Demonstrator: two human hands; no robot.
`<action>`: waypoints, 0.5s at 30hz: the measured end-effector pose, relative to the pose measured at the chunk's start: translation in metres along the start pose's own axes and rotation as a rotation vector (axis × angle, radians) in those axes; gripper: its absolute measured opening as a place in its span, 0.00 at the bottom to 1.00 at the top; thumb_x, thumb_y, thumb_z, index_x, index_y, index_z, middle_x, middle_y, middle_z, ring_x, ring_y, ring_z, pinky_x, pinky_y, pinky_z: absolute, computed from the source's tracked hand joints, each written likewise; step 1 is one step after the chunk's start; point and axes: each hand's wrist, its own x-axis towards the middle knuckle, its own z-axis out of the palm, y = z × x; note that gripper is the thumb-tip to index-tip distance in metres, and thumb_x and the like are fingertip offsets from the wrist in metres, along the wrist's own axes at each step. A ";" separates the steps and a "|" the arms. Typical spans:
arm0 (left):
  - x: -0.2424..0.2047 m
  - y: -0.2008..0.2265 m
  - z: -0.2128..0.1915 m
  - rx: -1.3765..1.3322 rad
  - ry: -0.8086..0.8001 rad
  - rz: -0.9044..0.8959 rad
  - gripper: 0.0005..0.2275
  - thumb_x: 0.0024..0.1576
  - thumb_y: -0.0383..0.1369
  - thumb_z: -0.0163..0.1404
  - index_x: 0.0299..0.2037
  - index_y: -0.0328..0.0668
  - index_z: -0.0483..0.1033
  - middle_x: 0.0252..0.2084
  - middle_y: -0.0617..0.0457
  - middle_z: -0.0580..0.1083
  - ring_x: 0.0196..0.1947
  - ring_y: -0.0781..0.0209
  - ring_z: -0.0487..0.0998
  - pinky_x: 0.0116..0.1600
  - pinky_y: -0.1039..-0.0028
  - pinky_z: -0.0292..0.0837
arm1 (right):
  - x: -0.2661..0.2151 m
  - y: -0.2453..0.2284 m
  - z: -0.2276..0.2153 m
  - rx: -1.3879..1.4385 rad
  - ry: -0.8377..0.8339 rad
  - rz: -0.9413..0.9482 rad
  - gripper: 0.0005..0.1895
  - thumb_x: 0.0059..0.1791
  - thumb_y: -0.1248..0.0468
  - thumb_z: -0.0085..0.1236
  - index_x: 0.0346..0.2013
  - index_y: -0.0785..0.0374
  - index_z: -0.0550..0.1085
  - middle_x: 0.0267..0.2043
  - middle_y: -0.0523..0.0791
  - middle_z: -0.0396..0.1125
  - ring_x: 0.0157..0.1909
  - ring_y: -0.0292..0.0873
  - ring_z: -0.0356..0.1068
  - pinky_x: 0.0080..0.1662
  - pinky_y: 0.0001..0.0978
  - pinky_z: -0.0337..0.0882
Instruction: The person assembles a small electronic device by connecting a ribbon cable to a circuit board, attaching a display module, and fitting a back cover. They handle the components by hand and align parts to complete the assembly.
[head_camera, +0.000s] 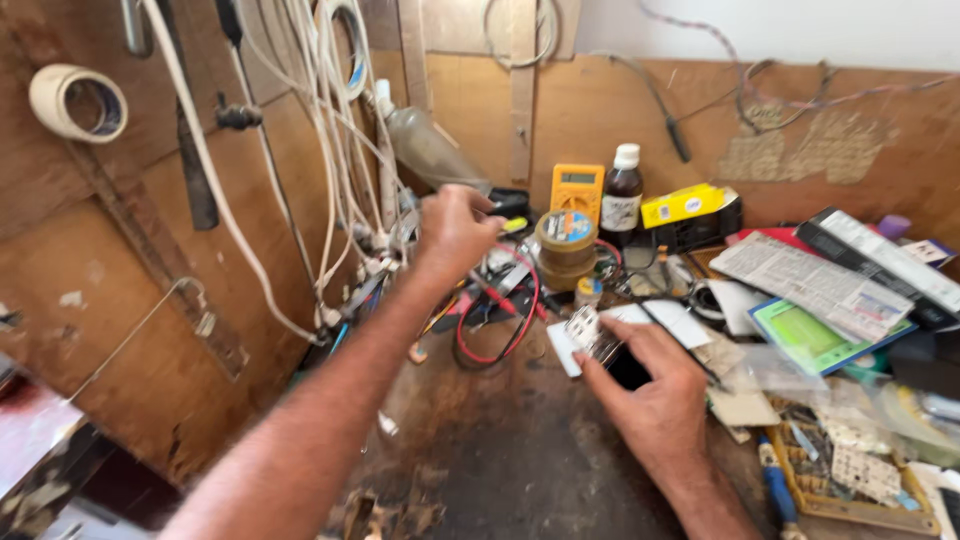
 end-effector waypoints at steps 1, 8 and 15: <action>-0.005 -0.006 -0.014 0.079 -0.008 0.036 0.11 0.46 0.34 0.63 0.35 0.36 0.83 0.38 0.36 0.81 0.41 0.44 0.84 0.50 0.60 0.79 | 0.000 -0.001 0.000 -0.018 0.001 0.006 0.21 0.42 0.63 0.70 0.46 0.70 0.78 0.42 0.50 0.75 0.43 0.44 0.77 0.48 0.33 0.73; -0.048 -0.005 -0.056 0.461 -0.136 -0.045 0.06 0.51 0.24 0.55 0.37 0.33 0.82 0.39 0.31 0.79 0.44 0.34 0.81 0.50 0.53 0.78 | 0.002 -0.008 -0.002 -0.073 -0.015 0.021 0.22 0.41 0.63 0.70 0.47 0.70 0.78 0.42 0.50 0.75 0.43 0.43 0.77 0.47 0.34 0.73; -0.083 -0.009 -0.036 0.740 -0.343 -0.080 0.05 0.53 0.24 0.56 0.38 0.36 0.82 0.42 0.36 0.79 0.46 0.41 0.82 0.47 0.58 0.81 | -0.002 -0.004 -0.001 -0.095 -0.031 0.055 0.23 0.40 0.62 0.71 0.48 0.70 0.78 0.42 0.50 0.75 0.43 0.43 0.77 0.47 0.34 0.74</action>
